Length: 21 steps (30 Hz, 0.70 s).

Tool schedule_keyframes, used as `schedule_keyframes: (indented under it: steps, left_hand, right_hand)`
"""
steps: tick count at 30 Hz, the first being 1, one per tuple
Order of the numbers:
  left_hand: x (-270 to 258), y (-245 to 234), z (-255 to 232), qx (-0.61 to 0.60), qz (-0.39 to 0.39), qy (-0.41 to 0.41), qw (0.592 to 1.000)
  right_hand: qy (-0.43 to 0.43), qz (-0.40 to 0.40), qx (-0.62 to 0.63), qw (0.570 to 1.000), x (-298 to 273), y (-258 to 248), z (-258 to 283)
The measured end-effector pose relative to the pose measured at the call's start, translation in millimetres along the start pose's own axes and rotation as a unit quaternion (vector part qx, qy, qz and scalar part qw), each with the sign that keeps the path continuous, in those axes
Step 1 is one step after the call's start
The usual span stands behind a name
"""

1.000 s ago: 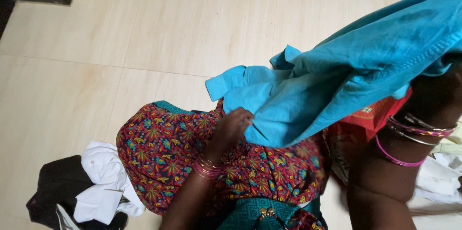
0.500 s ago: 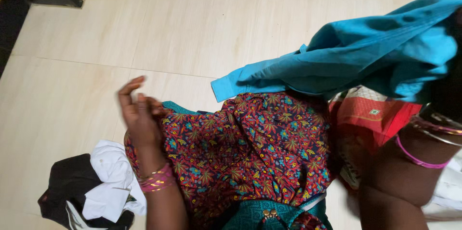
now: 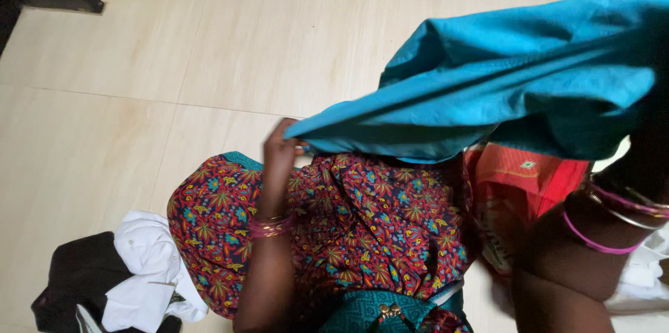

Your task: The person folds a shirt and another blue garment by hand while sitting on the floor, placing them into a bag.

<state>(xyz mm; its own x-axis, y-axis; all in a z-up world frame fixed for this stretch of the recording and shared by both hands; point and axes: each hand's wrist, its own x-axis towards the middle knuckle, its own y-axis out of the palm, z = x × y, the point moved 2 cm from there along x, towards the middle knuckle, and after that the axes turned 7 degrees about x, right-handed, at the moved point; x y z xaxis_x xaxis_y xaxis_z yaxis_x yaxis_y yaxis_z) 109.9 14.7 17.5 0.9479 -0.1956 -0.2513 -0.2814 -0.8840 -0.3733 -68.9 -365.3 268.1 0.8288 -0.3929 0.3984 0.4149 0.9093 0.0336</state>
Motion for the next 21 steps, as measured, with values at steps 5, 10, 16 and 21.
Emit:
schedule_keyframes:
  steps: [5, 10, 16, 21]
  left_hand:
    - [-52, -140, -67, -0.207, -0.162, 0.179, 0.948]
    - [-74, -177, -142, -0.260, -0.131, 0.354, 0.889]
    - [43, -175, -172, -0.213, -0.032, 0.120, 0.969]
    - [116, -181, -205, -0.194, 0.004, 0.288, 0.938]
  right_hand:
    - [0.106, 0.031, -0.049, 0.993, 25, -33, -24]
    - [0.205, 0.078, -0.098, 0.971, 72, -43, -57]
    - [0.241, 0.037, -0.027, 0.969, 142, -28, -144]
    - [0.190, -0.006, 0.025, 0.981, 203, -28, -171]
